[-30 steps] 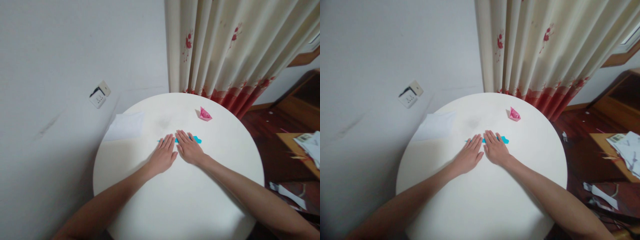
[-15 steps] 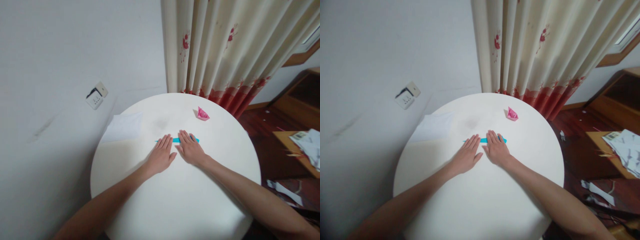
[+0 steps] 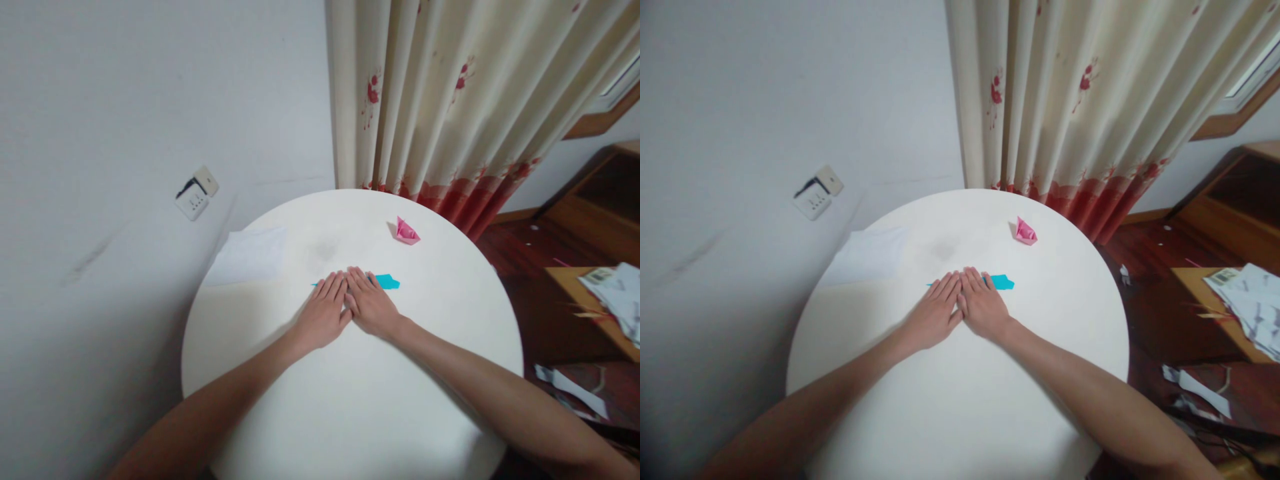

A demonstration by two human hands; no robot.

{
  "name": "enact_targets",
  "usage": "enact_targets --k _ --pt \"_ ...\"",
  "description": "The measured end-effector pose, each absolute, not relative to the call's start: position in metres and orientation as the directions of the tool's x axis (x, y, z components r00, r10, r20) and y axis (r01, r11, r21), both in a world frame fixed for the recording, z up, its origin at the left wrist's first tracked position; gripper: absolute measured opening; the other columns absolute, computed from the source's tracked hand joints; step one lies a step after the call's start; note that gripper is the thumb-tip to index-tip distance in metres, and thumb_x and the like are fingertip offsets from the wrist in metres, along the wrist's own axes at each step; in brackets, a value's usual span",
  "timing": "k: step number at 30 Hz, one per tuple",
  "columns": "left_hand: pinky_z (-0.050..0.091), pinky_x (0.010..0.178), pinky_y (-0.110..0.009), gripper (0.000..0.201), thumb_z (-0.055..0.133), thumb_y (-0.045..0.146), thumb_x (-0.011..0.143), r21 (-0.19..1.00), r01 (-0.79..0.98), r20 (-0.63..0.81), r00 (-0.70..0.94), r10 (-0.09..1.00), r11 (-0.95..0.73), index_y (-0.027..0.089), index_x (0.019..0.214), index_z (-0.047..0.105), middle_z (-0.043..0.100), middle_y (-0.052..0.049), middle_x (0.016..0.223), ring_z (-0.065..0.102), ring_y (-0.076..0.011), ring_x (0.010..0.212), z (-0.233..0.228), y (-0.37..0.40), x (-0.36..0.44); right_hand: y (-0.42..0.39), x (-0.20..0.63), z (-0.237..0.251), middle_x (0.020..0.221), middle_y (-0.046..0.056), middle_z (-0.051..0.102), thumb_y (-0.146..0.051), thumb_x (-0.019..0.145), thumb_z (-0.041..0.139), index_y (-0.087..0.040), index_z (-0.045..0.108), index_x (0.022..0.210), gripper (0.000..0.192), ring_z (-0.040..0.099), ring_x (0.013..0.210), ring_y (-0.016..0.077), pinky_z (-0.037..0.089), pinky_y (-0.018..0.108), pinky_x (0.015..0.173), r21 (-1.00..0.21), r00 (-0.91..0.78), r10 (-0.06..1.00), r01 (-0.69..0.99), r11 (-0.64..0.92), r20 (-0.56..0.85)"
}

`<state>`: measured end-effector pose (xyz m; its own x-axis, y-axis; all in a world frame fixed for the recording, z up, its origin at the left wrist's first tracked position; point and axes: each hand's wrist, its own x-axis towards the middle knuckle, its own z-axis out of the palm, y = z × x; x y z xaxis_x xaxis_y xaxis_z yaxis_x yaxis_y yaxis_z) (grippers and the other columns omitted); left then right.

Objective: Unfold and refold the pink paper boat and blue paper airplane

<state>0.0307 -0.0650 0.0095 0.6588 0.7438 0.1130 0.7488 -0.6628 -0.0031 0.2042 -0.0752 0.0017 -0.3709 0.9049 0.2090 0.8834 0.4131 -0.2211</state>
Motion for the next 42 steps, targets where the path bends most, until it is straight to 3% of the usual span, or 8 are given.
enact_targets --k 22,42 --pt "0.024 0.123 -0.047 0.060 0.032 0.037 0.103 -0.007 0.745 0.107 0.664 0.740 -0.667 0.004 0.154 0.031 0.026 -0.018 0.163 0.022 -0.0286 0.152 0.0104 -0.0638 0.0287 -0.0734 0.2088 0.0019 0.161 0.017 0.029 -0.029 0.103 0.028 -0.003 0.035 0.153 0.056 0.021 0.152 0.0261 0.020 0.048 0.123 -0.238 -0.400 0.901 0.871 0.430 0.165" --pt "0.026 0.123 -0.047 0.059 0.037 0.035 0.102 0.046 0.746 0.082 0.660 0.746 -0.665 0.007 0.154 0.030 0.026 -0.015 0.164 0.023 -0.0271 0.152 0.0098 -0.0595 0.0260 -0.0751 0.2085 0.0018 0.163 0.018 0.026 -0.028 0.101 0.034 -0.002 0.032 0.154 0.059 0.019 0.153 0.0277 0.018 0.048 0.123 -0.201 -0.393 0.904 0.884 0.421 0.165"
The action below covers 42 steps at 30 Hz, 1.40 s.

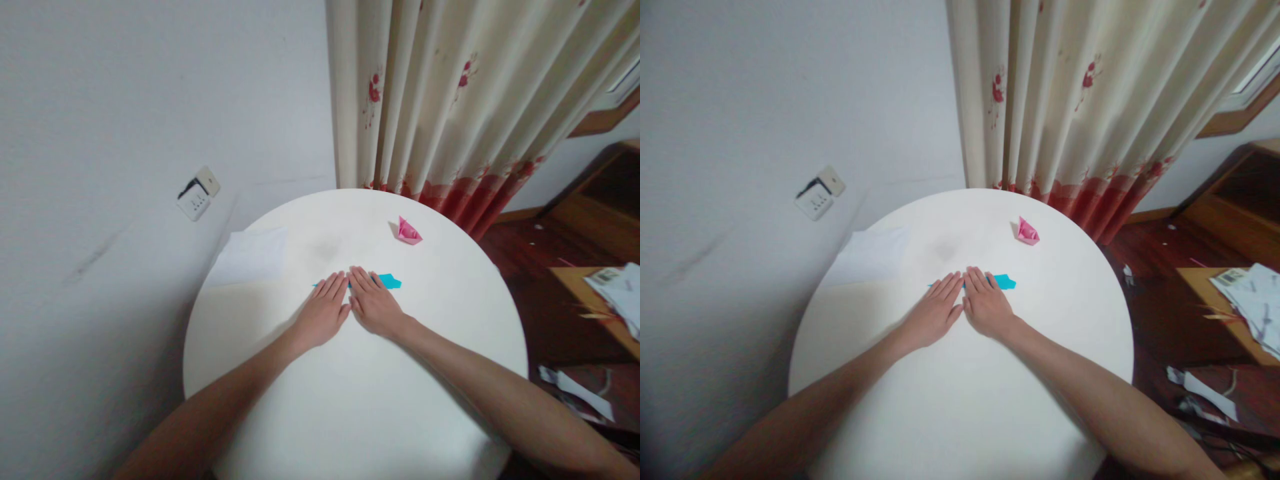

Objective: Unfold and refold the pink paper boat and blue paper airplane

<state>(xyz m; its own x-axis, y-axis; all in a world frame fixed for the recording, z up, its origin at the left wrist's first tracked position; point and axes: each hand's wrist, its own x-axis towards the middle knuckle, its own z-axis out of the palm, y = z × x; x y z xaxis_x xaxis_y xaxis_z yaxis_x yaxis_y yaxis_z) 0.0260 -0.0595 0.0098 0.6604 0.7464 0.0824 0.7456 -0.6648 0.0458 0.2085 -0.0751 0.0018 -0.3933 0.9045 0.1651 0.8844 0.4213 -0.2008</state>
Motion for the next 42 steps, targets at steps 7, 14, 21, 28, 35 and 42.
enact_targets --k 7,14,21,28,35,42 --pt "0.026 0.123 -0.048 0.057 0.037 0.037 0.103 0.055 0.748 0.078 0.657 0.750 -0.661 0.009 0.153 0.034 0.026 -0.014 0.163 0.023 -0.0278 0.152 0.010 -0.060 0.025 -0.075 0.213 -0.002 0.163 0.021 0.024 -0.041 0.103 0.032 0.001 0.032 0.153 0.065 0.017 0.153 0.0303 0.018 0.049 0.123 -0.200 -0.280 0.947 0.930 0.309 0.158" --pt "0.026 0.123 -0.048 0.060 0.037 0.037 0.103 0.045 0.741 0.080 0.666 0.742 -0.670 0.007 0.155 0.029 0.023 -0.015 0.164 0.022 -0.0281 0.152 0.008 -0.060 0.023 -0.072 0.221 -0.011 0.161 0.027 0.024 -0.044 0.103 0.032 0.007 0.031 0.151 0.070 0.017 0.152 0.0347 0.021 0.051 0.121 -0.228 -0.097 0.976 0.963 0.141 0.196" --pt "0.025 0.123 -0.047 0.058 0.035 0.036 0.104 0.035 0.747 0.081 0.660 0.747 -0.664 0.008 0.154 0.031 0.025 -0.014 0.164 0.022 -0.0276 0.152 0.009 -0.060 0.026 -0.077 0.212 -0.004 0.161 0.023 0.026 -0.032 0.103 0.033 0.002 0.033 0.152 0.060 0.018 0.153 0.0308 0.020 0.050 0.123 -0.202 -0.314 0.923 0.911 0.359 0.222" --pt "0.024 0.123 -0.047 0.058 0.033 0.033 0.103 0.028 0.741 0.093 0.667 0.739 -0.671 0.006 0.154 0.030 0.025 -0.015 0.164 0.022 -0.0270 0.152 0.008 -0.060 0.026 -0.080 0.208 -0.003 0.161 0.020 0.030 -0.024 0.102 0.032 0.000 0.033 0.153 0.057 0.022 0.152 0.0298 0.020 0.049 0.123 -0.195 -0.433 0.881 0.862 0.467 0.193" --pt "0.025 0.123 -0.047 0.058 0.035 0.035 0.103 0.044 0.748 0.072 0.659 0.749 -0.662 0.009 0.155 0.030 0.024 -0.015 0.164 0.021 -0.0273 0.153 0.010 -0.059 0.026 -0.082 0.209 0.002 0.162 0.020 0.026 -0.030 0.102 0.034 0.000 0.034 0.153 0.059 0.020 0.152 0.0295 0.021 0.049 0.122 -0.192 -0.369 0.913 0.897 0.399 0.173" --pt "0.026 0.122 -0.050 0.060 0.037 0.043 0.104 0.052 0.748 0.059 0.659 0.749 -0.662 0.013 0.155 0.032 0.022 -0.015 0.164 0.020 -0.0297 0.153 0.012 -0.060 0.026 -0.079 0.217 -0.004 0.162 0.024 0.024 -0.041 0.103 0.031 0.003 0.032 0.152 0.066 0.017 0.153 0.0314 0.019 0.050 0.122 -0.175 -0.153 0.975 0.968 0.181 0.161"
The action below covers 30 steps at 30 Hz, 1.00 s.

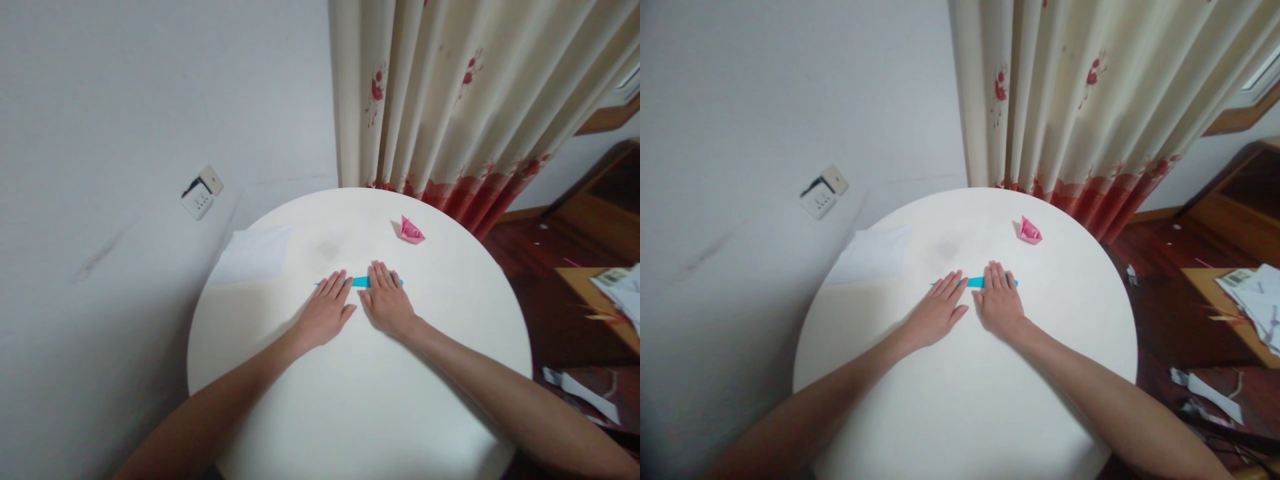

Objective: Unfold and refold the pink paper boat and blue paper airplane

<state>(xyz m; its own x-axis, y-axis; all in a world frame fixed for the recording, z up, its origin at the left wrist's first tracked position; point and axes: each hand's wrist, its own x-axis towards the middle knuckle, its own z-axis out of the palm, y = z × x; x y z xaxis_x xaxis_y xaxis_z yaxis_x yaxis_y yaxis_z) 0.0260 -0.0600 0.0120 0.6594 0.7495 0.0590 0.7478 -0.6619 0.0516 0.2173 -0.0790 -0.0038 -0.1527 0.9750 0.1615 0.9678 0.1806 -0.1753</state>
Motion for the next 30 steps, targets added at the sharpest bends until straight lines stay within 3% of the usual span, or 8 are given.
enact_targets --k 4,8,13,23,30 --pt "0.026 0.122 -0.050 0.060 0.038 0.043 0.104 0.046 0.744 0.077 0.662 0.745 -0.666 0.012 0.155 0.031 0.022 -0.016 0.164 0.020 -0.0294 0.153 0.011 -0.060 0.025 -0.078 0.218 -0.008 0.159 0.031 0.023 -0.044 0.101 0.035 0.010 0.031 0.149 0.073 0.016 0.152 0.0373 0.019 0.053 0.121 -0.183 -0.019 0.980 0.982 0.056 0.199" --pt "0.026 0.122 -0.049 0.059 0.037 0.042 0.104 0.037 0.743 0.093 0.663 0.742 -0.668 0.012 0.155 0.031 0.023 -0.016 0.164 0.021 -0.0287 0.153 0.010 -0.061 0.026 -0.079 0.214 -0.006 0.161 0.026 0.023 -0.036 0.103 0.031 0.005 0.031 0.152 0.064 0.013 0.153 0.0334 0.019 0.054 0.121 -0.206 -0.132 0.953 0.960 0.192 0.273" --pt "0.026 0.122 -0.048 0.057 0.035 0.037 0.103 0.024 0.749 0.108 0.656 0.747 -0.662 0.012 0.154 0.032 0.025 -0.015 0.164 0.023 -0.0281 0.152 0.011 -0.061 0.028 -0.079 0.208 -0.002 0.161 0.020 0.030 -0.027 0.102 0.031 -0.001 0.037 0.151 0.056 0.021 0.152 0.0280 0.021 0.050 0.122 -0.214 -0.376 0.901 0.882 0.419 0.218" --pt "0.027 0.121 -0.052 0.060 0.035 0.042 0.103 -0.013 0.787 0.090 0.616 0.783 -0.617 0.013 0.155 0.032 0.027 -0.013 0.164 0.025 -0.0296 0.151 0.013 -0.063 0.027 -0.080 0.209 0.004 0.161 0.020 0.028 -0.028 0.102 0.034 0.000 0.036 0.152 0.057 0.023 0.151 0.0292 0.022 0.049 0.122 -0.202 -0.381 0.907 0.888 0.412 0.178" --pt "0.027 0.121 -0.053 0.074 0.038 0.055 0.100 -0.079 0.849 0.016 0.525 0.851 -0.523 0.002 0.151 0.036 0.028 -0.024 0.159 0.027 -0.0352 0.150 0.020 -0.067 0.020 -0.080 0.209 0.001 0.161 0.019 0.028 -0.028 0.102 0.034 -0.001 0.035 0.152 0.058 0.023 0.151 0.0285 0.022 0.049 0.122 -0.194 -0.380 0.903 0.888 0.417 0.202"
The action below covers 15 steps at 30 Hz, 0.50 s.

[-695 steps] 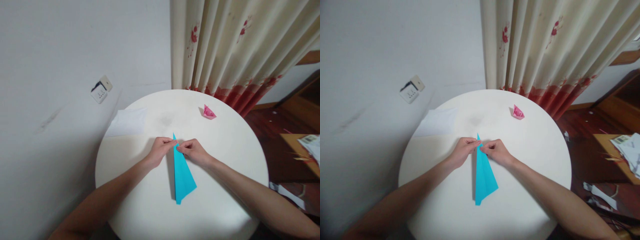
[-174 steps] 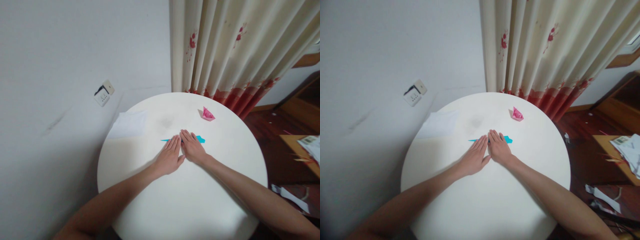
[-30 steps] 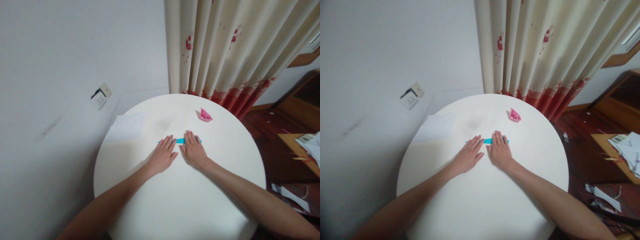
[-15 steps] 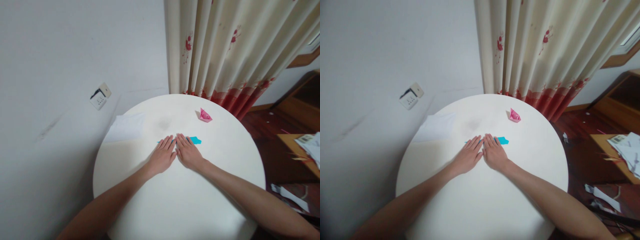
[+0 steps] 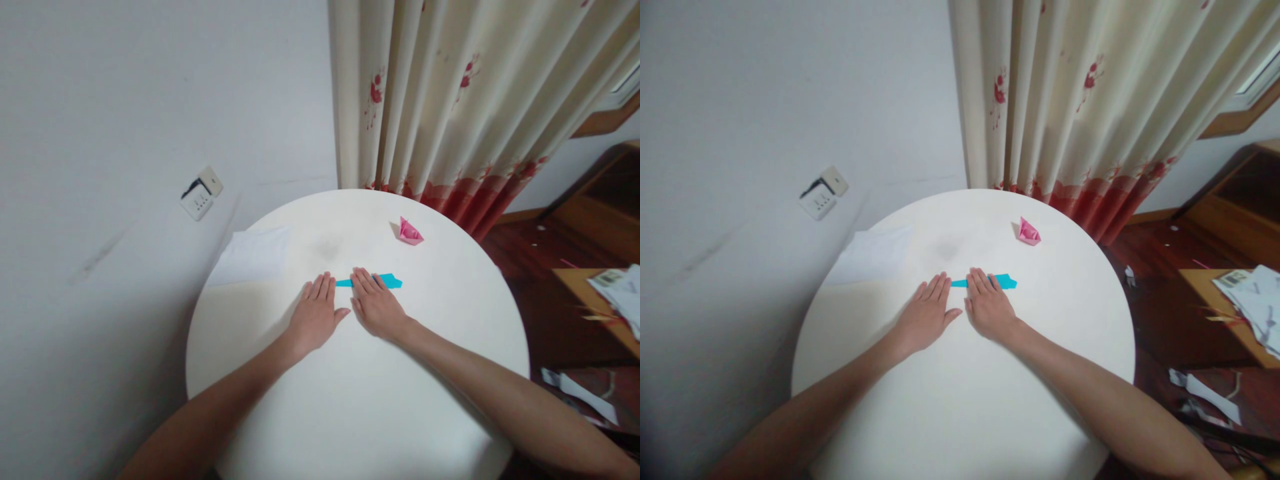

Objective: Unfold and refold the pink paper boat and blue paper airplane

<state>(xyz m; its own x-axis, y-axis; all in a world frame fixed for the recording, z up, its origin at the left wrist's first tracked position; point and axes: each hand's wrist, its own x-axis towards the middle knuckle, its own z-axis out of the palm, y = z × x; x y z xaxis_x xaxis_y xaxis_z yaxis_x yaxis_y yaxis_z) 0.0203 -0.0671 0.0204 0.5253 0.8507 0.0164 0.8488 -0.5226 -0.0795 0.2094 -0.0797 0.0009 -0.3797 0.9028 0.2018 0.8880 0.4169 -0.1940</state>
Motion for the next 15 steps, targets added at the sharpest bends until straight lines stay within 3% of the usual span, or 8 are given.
enact_targets --k 4,9,11,15 --pt "0.026 0.120 -0.052 0.083 0.038 0.060 0.098 -0.120 0.880 0.006 0.463 0.886 -0.459 -0.008 0.147 0.038 0.031 -0.032 0.155 0.030 -0.0394 0.148 0.017 -0.067 0.011 -0.080 0.209 0.000 0.161 0.019 0.028 -0.029 0.102 0.034 -0.002 0.034 0.153 0.058 0.022 0.152 0.0282 0.022 0.049 0.122 -0.194 -0.378 0.901 0.888 0.418 0.212" --pt "0.029 0.117 -0.055 0.082 0.036 0.060 0.098 -0.133 0.905 0.038 0.413 0.910 -0.405 -0.008 0.144 0.042 0.043 -0.034 0.147 0.038 -0.0427 0.143 0.009 -0.062 -0.004 -0.080 0.209 0.000 0.162 0.019 0.027 -0.028 0.101 0.035 -0.001 0.033 0.153 0.058 0.022 0.152 0.0280 0.022 0.049 0.122 -0.193 -0.377 0.903 0.889 0.415 0.204" --pt "0.030 0.116 -0.055 0.076 0.037 0.052 0.099 -0.139 0.924 0.054 0.365 0.929 -0.355 -0.011 0.142 0.041 0.043 -0.037 0.146 0.038 -0.0437 0.143 0.011 -0.058 -0.007 -0.080 0.209 0.000 0.162 0.019 0.028 -0.027 0.101 0.035 -0.001 0.032 0.154 0.058 0.022 0.152 0.0280 0.022 0.048 0.123 -0.193 -0.377 0.904 0.890 0.414 0.200" --pt "0.025 0.120 -0.054 0.062 0.034 0.025 0.099 -0.118 0.937 0.181 0.347 0.920 -0.330 -0.015 0.146 0.030 0.027 -0.037 0.155 0.023 -0.0399 0.150 0.021 -0.052 0.002 -0.080 0.209 0.000 0.162 0.019 0.028 -0.027 0.101 0.035 -0.002 0.032 0.154 0.058 0.022 0.152 0.0275 0.021 0.049 0.122 -0.195 -0.376 0.904 0.889 0.414 0.204"
